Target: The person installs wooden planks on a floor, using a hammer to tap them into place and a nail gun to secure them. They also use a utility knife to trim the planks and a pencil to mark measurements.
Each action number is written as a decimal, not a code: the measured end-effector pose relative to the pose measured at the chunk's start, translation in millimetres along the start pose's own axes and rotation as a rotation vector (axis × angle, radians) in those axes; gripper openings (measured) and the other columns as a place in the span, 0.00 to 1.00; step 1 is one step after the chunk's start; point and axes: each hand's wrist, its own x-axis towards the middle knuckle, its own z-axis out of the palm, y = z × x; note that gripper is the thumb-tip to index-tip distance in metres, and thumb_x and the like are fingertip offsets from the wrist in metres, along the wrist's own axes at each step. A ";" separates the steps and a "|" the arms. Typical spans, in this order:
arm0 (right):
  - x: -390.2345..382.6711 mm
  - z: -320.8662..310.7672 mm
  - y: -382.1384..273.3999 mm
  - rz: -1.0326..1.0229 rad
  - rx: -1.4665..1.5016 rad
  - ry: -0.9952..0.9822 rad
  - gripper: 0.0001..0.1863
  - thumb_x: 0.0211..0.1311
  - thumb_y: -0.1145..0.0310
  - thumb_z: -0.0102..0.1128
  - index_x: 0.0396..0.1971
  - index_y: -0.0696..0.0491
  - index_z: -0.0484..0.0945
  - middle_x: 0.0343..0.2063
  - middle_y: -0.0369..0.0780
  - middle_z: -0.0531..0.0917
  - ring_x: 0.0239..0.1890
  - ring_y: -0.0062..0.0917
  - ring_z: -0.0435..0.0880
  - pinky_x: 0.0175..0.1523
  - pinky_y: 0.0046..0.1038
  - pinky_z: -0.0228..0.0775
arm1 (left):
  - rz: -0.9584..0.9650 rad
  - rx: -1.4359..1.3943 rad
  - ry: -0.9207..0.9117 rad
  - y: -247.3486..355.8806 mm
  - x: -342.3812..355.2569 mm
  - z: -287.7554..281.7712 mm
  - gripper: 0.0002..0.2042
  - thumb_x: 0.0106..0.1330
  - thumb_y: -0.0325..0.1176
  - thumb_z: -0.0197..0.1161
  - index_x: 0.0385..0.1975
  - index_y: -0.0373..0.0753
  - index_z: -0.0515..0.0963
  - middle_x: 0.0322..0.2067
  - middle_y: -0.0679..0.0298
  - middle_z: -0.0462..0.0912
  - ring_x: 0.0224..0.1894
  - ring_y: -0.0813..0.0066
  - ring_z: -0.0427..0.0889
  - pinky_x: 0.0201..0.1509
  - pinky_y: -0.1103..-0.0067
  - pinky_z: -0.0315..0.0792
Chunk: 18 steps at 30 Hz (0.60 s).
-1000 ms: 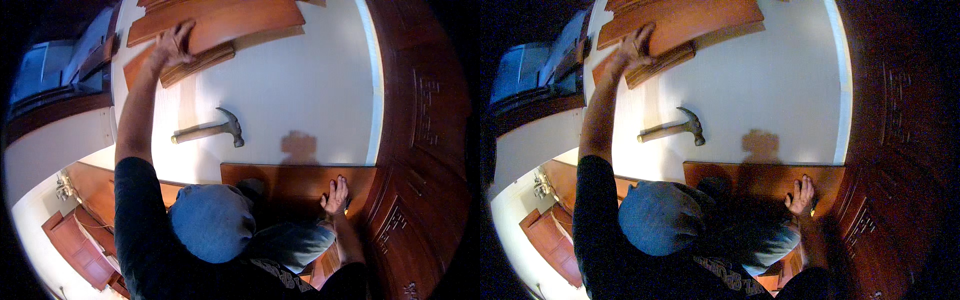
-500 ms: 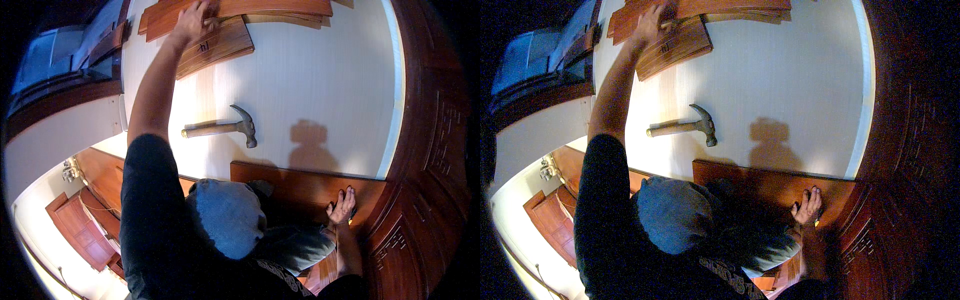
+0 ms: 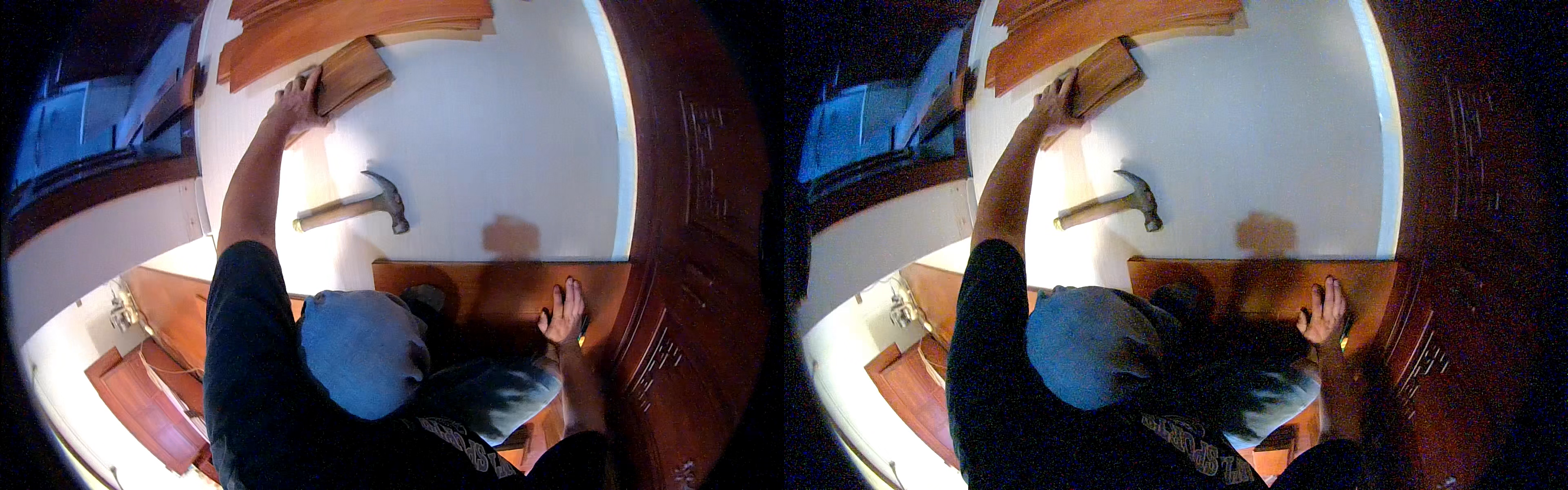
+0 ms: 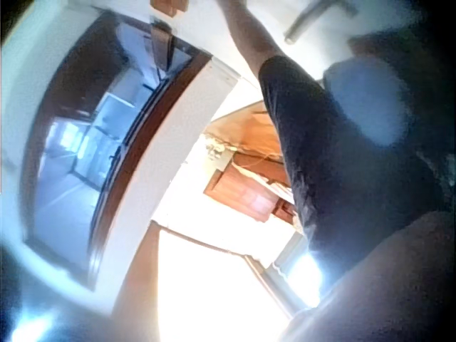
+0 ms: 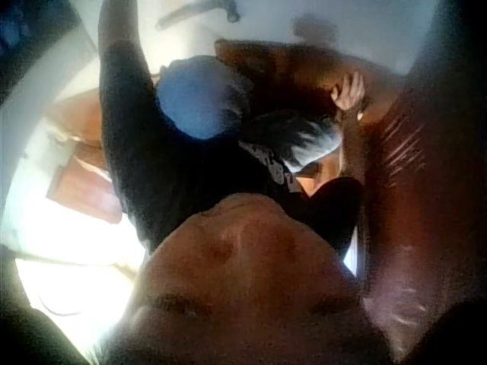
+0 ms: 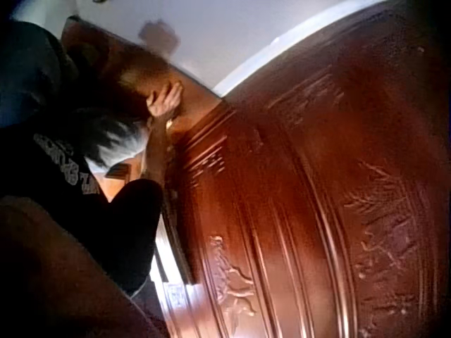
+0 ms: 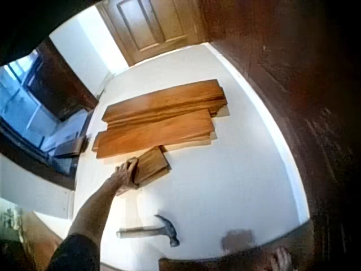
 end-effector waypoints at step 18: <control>-6.3 3.0 0.2 0.030 0.104 0.046 0.32 0.61 0.57 0.63 0.62 0.60 0.74 0.69 0.60 0.67 0.70 0.61 0.67 0.71 0.57 0.60 | 0.177 -1.013 -0.259 104.0 -66.6 -66.2 0.58 0.57 0.55 0.76 0.79 0.32 0.47 0.72 0.43 0.65 0.73 0.51 0.65 0.77 0.64 0.59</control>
